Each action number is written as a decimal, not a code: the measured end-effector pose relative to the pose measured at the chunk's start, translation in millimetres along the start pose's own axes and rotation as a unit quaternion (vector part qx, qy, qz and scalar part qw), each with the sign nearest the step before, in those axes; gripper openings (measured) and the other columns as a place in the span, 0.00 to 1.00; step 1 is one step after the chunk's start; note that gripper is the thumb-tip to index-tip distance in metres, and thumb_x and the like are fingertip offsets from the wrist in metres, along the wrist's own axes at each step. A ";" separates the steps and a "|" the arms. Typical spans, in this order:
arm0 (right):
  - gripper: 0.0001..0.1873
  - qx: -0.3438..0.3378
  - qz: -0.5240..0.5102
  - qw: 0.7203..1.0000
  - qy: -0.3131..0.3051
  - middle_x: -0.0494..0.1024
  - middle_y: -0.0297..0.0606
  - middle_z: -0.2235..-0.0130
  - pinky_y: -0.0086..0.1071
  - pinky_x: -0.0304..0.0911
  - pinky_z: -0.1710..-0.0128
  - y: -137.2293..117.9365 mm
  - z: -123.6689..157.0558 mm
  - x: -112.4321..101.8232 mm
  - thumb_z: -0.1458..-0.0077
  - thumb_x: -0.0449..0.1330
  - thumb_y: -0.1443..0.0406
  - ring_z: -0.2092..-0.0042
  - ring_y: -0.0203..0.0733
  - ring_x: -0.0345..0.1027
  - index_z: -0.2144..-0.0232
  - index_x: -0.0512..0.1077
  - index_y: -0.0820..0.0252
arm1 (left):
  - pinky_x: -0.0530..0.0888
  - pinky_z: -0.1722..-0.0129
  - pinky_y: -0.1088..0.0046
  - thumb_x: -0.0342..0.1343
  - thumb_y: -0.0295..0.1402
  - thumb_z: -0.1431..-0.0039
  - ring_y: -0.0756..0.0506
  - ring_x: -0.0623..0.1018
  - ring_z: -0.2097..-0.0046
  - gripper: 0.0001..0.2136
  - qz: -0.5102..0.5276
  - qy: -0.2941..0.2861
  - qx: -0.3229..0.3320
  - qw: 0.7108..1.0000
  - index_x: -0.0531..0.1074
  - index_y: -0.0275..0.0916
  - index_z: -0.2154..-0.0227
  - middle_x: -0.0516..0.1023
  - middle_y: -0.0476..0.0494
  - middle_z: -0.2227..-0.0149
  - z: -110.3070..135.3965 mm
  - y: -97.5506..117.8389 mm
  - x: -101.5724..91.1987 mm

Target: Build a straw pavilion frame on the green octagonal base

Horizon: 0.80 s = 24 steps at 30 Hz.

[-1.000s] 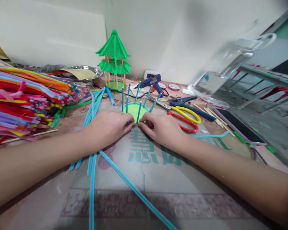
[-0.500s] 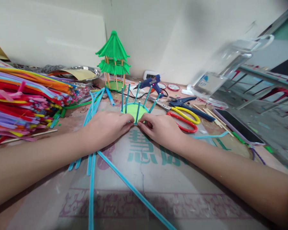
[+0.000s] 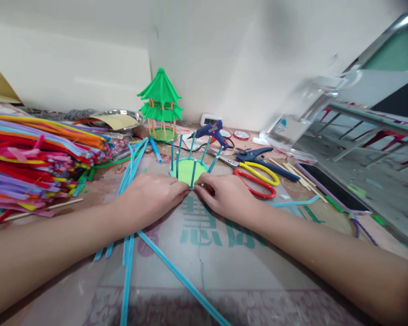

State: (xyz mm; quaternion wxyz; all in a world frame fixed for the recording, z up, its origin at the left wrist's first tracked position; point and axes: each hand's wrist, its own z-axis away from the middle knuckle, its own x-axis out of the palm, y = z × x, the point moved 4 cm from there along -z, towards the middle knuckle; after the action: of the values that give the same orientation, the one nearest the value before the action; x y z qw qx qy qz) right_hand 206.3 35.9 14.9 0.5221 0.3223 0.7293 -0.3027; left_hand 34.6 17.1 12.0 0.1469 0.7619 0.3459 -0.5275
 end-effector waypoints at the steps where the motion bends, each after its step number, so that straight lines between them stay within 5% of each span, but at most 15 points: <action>1: 0.12 0.002 -0.002 1.000 -0.004 0.81 0.36 0.72 0.31 0.48 0.72 0.2 -0.2 -0.1 0.35 0.54 0.60 0.71 0.40 0.71 0.61 0.76 0.58 | 0.65 0.72 0.68 0.50 0.36 0.30 0.44 0.81 0.68 0.10 0.004 0.002 -0.005 1.000 0.75 0.41 0.62 0.80 0.49 0.70 0.3 -0.5 0.6; 14: 0.11 0.001 -0.015 1.000 -0.014 0.81 0.36 0.70 0.30 0.51 0.70 -0.4 0.9 0.0 0.36 0.54 0.62 0.69 0.40 0.72 0.61 0.76 0.58 | 0.66 0.71 0.70 0.49 0.36 0.30 0.43 0.82 0.66 0.09 0.003 -0.039 -0.052 0.998 0.74 0.42 0.60 0.82 0.47 0.68 -0.7 -6.1 4.3; 24: 0.12 0.004 -0.009 1.000 -0.013 0.82 0.38 0.70 0.30 0.51 0.71 0.9 1.2 -0.8 0.36 0.54 0.61 0.69 0.41 0.74 0.60 0.76 0.58 | 0.66 0.71 0.69 0.50 0.35 0.30 0.44 0.81 0.66 0.09 0.006 -0.034 -0.003 0.999 0.75 0.41 0.61 0.80 0.48 0.69 -0.6 -1.1 0.0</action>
State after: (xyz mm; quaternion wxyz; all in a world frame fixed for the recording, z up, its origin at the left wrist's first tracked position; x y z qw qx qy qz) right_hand 208.0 35.4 15.2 0.5278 0.3136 0.7241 -0.3142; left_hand 34.2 18.3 12.4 0.1635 0.7453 0.3377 -0.5512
